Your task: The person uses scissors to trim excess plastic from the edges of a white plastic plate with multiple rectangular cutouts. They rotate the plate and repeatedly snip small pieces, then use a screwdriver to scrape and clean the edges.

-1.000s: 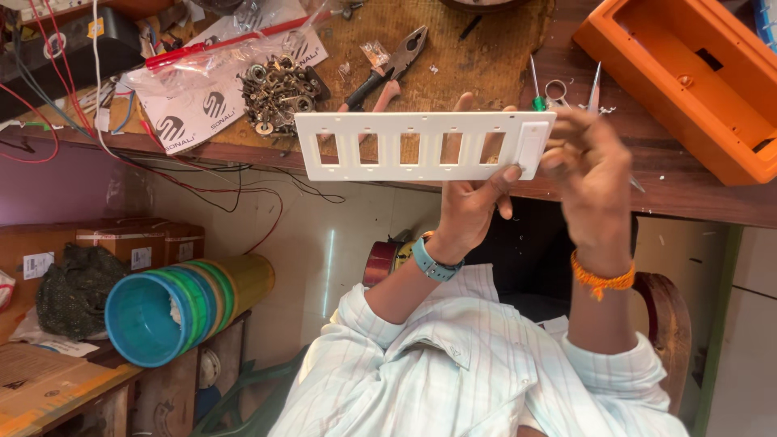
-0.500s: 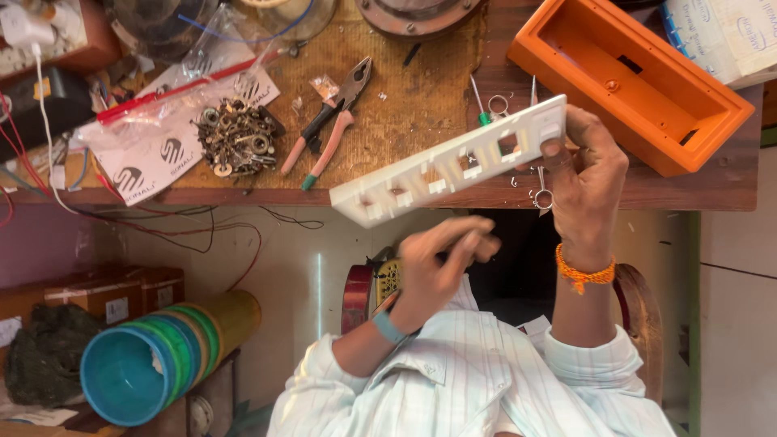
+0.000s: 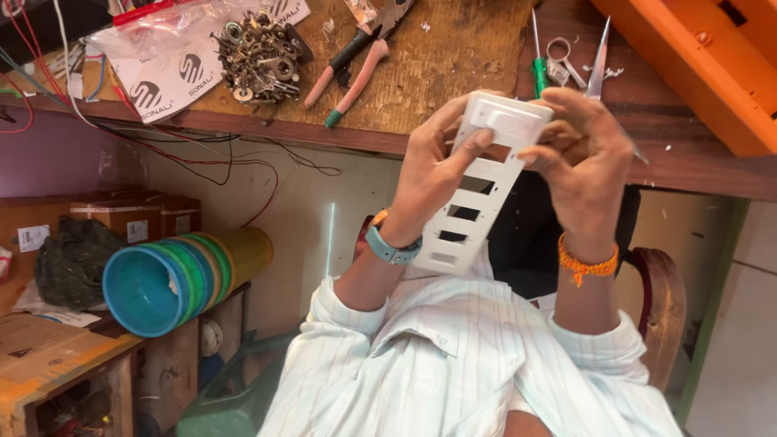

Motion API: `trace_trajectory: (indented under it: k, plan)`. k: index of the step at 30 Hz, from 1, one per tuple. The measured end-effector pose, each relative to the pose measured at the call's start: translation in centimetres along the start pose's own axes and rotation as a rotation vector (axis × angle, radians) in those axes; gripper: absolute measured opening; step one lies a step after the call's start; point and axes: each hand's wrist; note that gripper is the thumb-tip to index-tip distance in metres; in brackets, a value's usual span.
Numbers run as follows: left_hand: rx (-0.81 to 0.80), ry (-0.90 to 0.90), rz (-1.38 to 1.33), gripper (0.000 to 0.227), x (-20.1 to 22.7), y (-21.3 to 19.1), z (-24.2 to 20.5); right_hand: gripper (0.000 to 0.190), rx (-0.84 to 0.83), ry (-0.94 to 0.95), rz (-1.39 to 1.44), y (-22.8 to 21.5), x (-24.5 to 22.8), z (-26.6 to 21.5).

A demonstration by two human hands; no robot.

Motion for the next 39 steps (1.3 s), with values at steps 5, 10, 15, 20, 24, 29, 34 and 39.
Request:
trace_trajectory:
  k: [5,10,15,20,24,29,34,39]
  plan:
    - [0.145,-0.005,-0.044,0.042,-3.7,0.2,-0.3,0.058,0.078,0.083,-0.060,0.5,1.7,-1.0]
    - [0.191,-0.017,0.006,0.043,-4.1,1.3,-1.4,0.051,0.141,0.074,-0.156,0.1,2.3,-1.0]
    - [0.173,0.123,0.111,0.046,-2.9,1.7,-2.0,0.052,0.052,0.094,-0.116,-0.5,1.6,-0.2]
    - [0.148,0.084,0.109,0.042,-3.1,1.0,-1.7,0.057,0.050,0.121,-0.135,-0.4,1.6,-0.3]
    - [0.176,0.042,0.084,0.042,-3.5,0.8,-1.4,0.055,0.050,0.099,-0.115,0.2,1.5,-0.6]
    - [0.203,0.041,-0.013,0.039,-3.5,0.5,-0.9,0.048,0.033,0.111,-0.197,0.7,1.5,-0.3]
    - [0.170,0.032,-0.069,0.038,-1.9,-0.1,0.3,0.048,0.023,0.015,-0.147,0.1,2.0,-0.3]
    - [0.213,0.458,0.372,0.025,4.4,-3.3,4.8,0.025,0.186,-0.222,-0.618,-4.1,1.4,0.5]
Point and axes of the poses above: each hand's wrist, its own z-axis towards the middle knuckle, its own y-axis out of the palm, x = y × z, and after that the axes turned 13 degrees about x, right-handed
